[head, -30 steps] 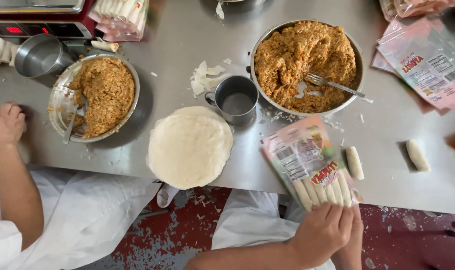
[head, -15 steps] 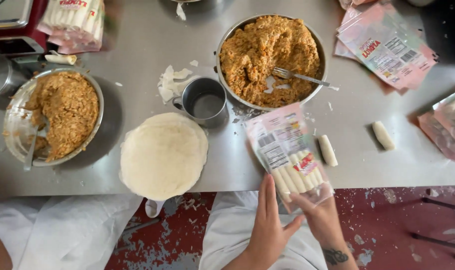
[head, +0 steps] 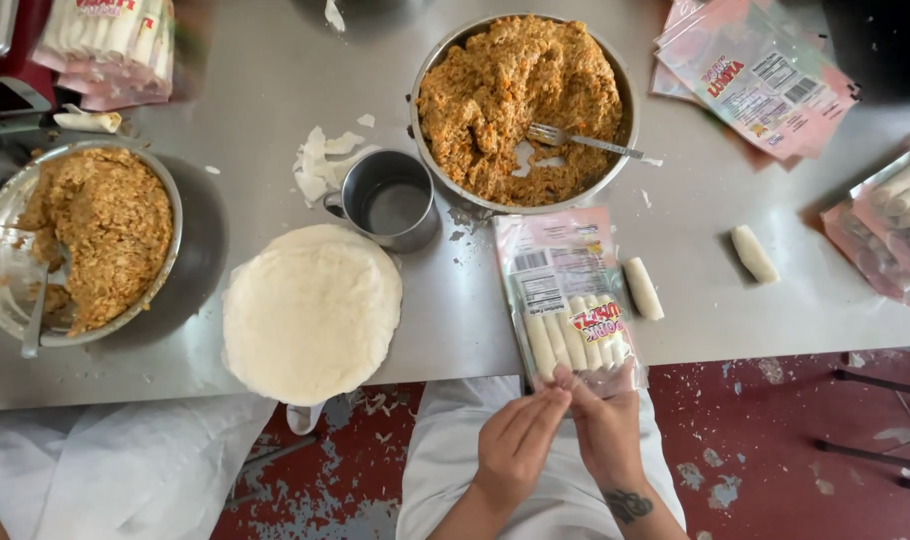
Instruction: The person fills and rolls lumpia by placing a wrapper on the table, adding filling from a bowl, and folding the wrapper around it. They also organize rolled lumpia and pack them into plastic packaging.
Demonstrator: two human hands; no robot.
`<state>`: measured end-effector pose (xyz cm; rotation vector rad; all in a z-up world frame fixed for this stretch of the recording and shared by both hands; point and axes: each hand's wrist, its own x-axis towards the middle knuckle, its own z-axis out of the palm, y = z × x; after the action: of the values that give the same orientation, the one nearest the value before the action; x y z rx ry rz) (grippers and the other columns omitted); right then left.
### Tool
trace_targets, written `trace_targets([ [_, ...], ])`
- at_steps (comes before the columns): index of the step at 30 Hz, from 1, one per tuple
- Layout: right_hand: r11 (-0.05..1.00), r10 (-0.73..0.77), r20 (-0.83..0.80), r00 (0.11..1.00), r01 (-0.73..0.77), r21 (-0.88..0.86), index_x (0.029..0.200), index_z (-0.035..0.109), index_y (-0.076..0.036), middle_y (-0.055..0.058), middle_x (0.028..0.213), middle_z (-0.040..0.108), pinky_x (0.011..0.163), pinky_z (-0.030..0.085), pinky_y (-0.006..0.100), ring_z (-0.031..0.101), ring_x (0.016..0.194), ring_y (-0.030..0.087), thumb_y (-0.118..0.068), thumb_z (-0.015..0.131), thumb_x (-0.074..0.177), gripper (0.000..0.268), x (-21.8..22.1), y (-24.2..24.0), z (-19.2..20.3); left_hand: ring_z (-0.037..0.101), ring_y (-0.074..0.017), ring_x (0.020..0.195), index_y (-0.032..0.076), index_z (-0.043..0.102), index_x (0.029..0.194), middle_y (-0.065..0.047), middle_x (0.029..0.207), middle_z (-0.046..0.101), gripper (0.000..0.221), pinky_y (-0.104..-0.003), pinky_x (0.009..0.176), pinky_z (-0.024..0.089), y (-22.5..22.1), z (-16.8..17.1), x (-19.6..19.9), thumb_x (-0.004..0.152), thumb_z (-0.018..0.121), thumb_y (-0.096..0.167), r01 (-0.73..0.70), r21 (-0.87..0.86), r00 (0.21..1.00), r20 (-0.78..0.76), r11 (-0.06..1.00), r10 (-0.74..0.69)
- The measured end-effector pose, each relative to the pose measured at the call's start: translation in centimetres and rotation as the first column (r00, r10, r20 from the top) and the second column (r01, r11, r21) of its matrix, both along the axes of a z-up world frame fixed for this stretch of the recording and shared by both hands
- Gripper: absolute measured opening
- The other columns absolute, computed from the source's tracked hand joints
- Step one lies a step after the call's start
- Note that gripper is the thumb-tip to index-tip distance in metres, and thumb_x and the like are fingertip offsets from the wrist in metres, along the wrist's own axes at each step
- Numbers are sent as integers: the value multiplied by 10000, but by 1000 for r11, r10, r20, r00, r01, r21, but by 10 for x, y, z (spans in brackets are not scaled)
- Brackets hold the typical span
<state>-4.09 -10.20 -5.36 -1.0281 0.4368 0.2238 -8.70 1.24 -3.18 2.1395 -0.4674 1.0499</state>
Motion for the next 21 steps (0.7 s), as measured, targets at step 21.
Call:
trace_targets([
  [21, 890, 123, 43, 991, -91, -447, 1476, 496, -140, 77, 976, 660, 561, 481, 300, 553, 698, 147, -111, 731, 806, 711, 19, 39, 26, 744, -329, 1215, -114, 652, 1355, -241, 1365, 693, 303, -424, 1014, 618, -15, -8, -16, 1112, 500, -14, 155, 23, 978, -147, 988, -150],
])
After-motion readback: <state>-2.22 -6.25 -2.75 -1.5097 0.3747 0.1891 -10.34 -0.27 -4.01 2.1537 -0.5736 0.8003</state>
